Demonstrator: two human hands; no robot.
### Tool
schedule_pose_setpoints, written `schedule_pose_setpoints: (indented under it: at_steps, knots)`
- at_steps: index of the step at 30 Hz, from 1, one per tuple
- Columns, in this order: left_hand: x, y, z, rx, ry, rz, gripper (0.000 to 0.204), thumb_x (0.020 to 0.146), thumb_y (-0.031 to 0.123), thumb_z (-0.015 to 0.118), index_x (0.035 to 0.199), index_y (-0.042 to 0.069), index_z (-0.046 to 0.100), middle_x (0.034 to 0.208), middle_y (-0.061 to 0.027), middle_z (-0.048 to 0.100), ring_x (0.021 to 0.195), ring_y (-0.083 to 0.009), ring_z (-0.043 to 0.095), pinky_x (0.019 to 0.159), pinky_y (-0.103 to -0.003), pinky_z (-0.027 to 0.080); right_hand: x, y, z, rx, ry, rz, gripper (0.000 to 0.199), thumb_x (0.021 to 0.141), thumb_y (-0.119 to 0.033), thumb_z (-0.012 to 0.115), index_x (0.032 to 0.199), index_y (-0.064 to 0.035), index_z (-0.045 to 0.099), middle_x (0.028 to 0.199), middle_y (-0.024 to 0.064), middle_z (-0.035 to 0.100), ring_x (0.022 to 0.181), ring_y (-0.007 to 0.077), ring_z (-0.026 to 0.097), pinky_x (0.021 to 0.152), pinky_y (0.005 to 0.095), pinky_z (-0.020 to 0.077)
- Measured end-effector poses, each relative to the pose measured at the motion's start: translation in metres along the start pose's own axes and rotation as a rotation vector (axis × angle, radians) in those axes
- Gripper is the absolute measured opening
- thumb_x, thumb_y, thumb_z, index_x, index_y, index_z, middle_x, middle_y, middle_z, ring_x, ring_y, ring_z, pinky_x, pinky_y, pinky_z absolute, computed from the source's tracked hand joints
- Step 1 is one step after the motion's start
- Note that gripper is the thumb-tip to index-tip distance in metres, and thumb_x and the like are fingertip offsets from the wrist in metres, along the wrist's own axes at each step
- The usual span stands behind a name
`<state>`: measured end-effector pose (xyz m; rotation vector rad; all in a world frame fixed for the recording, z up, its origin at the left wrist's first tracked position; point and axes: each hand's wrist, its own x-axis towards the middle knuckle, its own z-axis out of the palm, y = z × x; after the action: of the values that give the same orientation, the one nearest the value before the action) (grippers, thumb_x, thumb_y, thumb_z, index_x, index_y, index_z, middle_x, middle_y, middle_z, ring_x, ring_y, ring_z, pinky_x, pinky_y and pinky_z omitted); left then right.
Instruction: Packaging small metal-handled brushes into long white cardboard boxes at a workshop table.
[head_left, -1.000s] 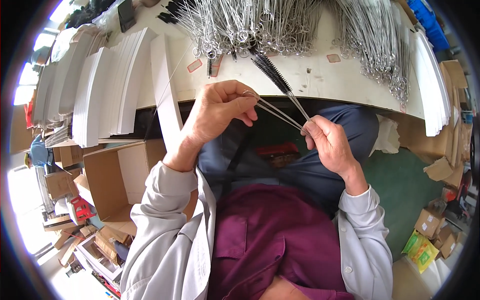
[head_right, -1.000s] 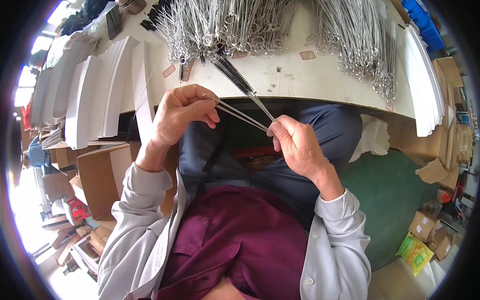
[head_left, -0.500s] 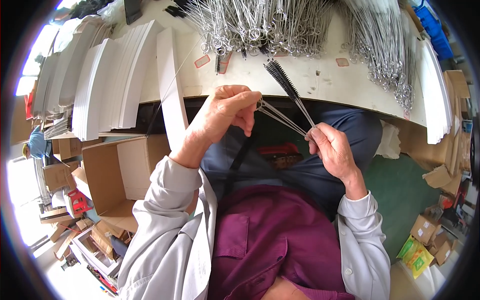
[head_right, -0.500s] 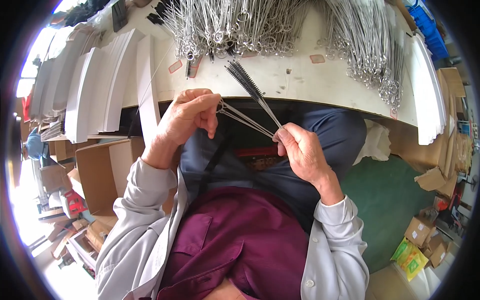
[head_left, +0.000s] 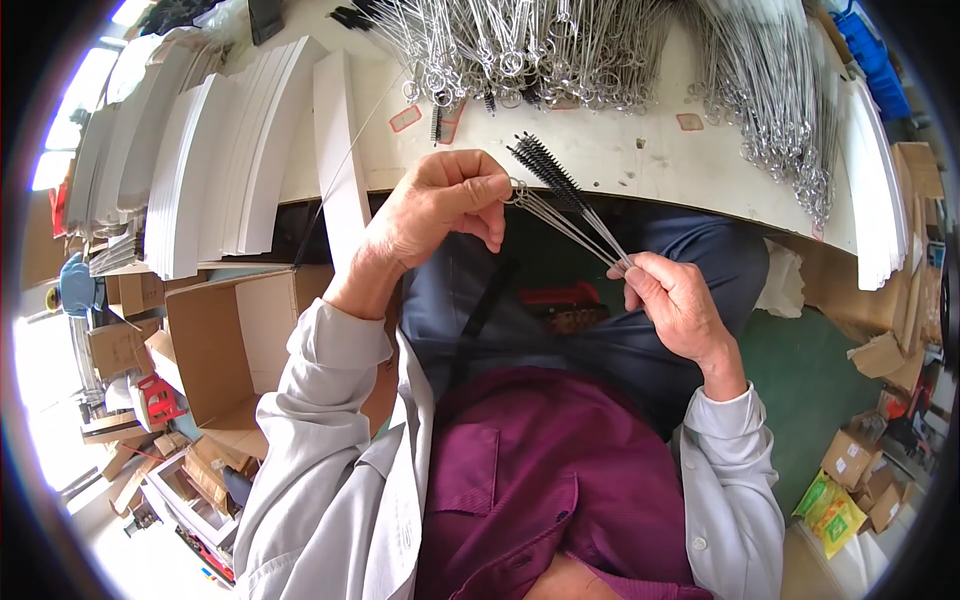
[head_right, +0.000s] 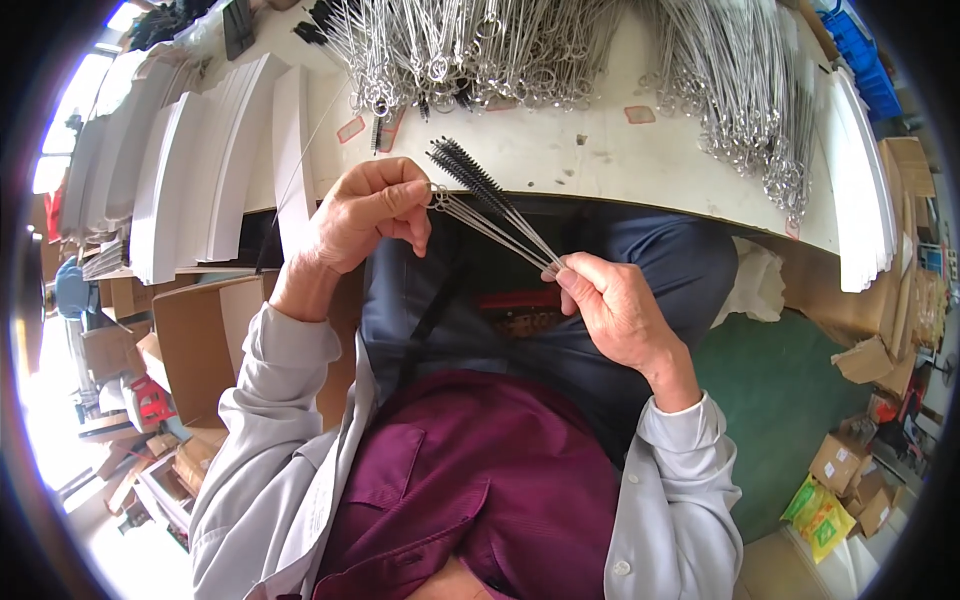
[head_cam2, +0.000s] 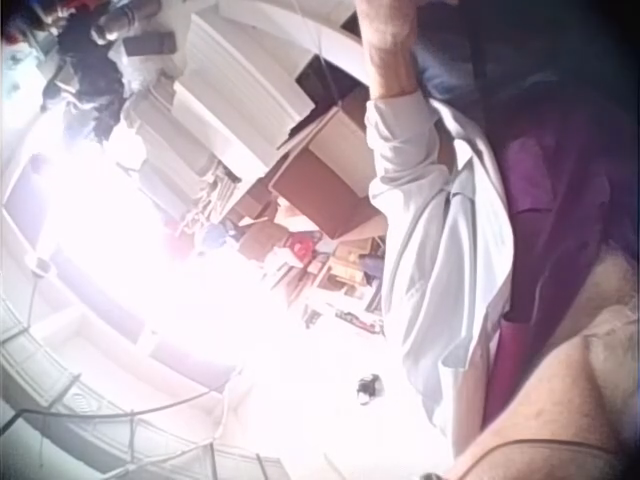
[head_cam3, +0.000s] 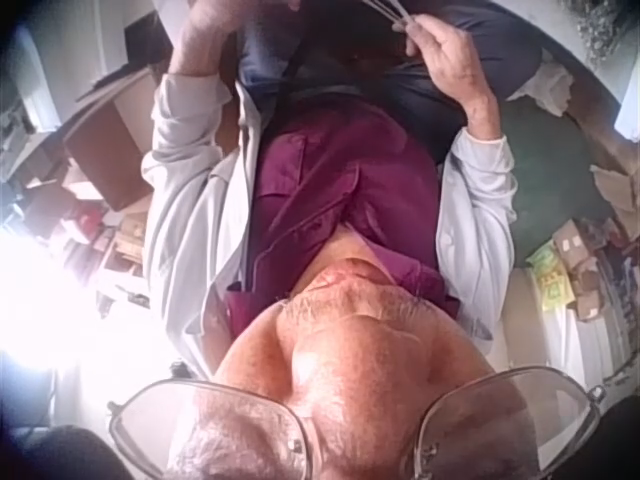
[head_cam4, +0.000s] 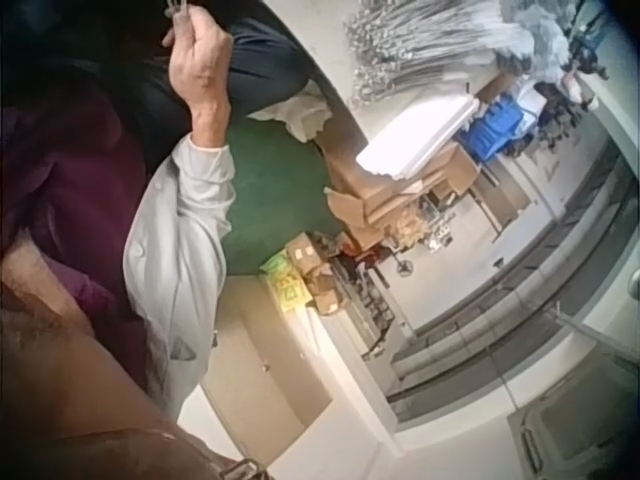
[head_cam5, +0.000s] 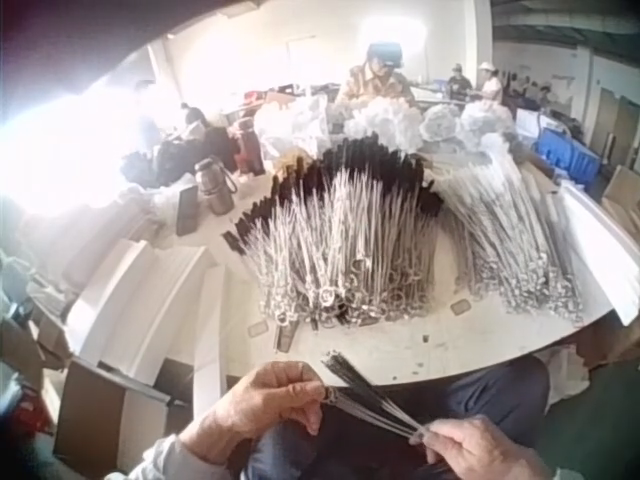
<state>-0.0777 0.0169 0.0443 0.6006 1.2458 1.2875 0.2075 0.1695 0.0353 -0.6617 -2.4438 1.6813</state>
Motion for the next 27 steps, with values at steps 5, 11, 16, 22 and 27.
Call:
schedule_pose_setpoints:
  at_steps: [5, 11, 16, 22, 27]
  knots:
    - [0.004, -0.003, -0.004, 0.264, 0.094, 0.145, 0.019, 0.105, 0.015, 0.063, 0.1, -0.003, 0.065, 0.076, -0.0082, 0.068, 0.068, -0.0147, 0.068, 0.064, -0.029, 0.059, 0.0, -0.009, -0.002, -0.054, -0.048, 0.063, 0.023, 0.108, -0.012, 0.053, 0.11, 0.0029, 0.071, 0.07, 0.0099, 0.064, 0.063, 0.0177, 0.062, 0.062, 0.0321, 0.0495]
    - [0.005, -0.008, -0.006, 0.302, 0.229, 0.202, 0.017, 0.103, 0.011, 0.063, 0.102, -0.005, 0.068, 0.076, -0.008, 0.069, 0.066, -0.0142, 0.068, 0.062, -0.026, 0.058, 0.001, -0.003, 0.001, -0.084, -0.026, 0.035, 0.021, 0.105, -0.007, 0.054, 0.114, 0.0045, 0.069, 0.074, 0.0127, 0.065, 0.066, 0.0229, 0.064, 0.066, 0.0345, 0.0522]
    - [0.004, -0.009, -0.007, 0.287, 0.287, 0.218, 0.016, 0.102, 0.011, 0.064, 0.102, -0.005, 0.069, 0.076, -0.0081, 0.069, 0.066, -0.014, 0.068, 0.061, -0.026, 0.058, 0.003, -0.01, 0.003, -0.126, -0.018, -0.022, 0.029, 0.1, 0.0, 0.054, 0.128, 0.0042, 0.063, 0.081, 0.0168, 0.067, 0.07, 0.0284, 0.066, 0.069, 0.0367, 0.0535]
    - [0.004, -0.009, 0.001, 0.248, 0.374, 0.255, 0.016, 0.101, 0.009, 0.064, 0.096, -0.005, 0.07, 0.073, -0.0058, 0.069, 0.064, -0.0112, 0.067, 0.059, -0.025, 0.055, 0.008, -0.008, 0.007, -0.195, 0.016, -0.08, 0.03, 0.099, 0.002, 0.056, 0.128, 0.0043, 0.063, 0.093, 0.0206, 0.07, 0.078, 0.0352, 0.068, 0.074, 0.0398, 0.0554]
    - [-0.004, -0.01, 0.013, 0.504, 0.48, 0.414, 0.009, 0.096, 0.007, 0.068, 0.096, -0.002, 0.071, 0.073, -0.0107, 0.069, 0.064, -0.0144, 0.067, 0.06, -0.03, 0.056, 0.01, -0.003, 0.014, -0.221, 0.123, -0.16, 0.025, 0.102, -0.002, 0.058, 0.125, 0.0026, 0.065, 0.086, 0.0204, 0.068, 0.072, 0.0348, 0.066, 0.071, 0.0402, 0.0541]
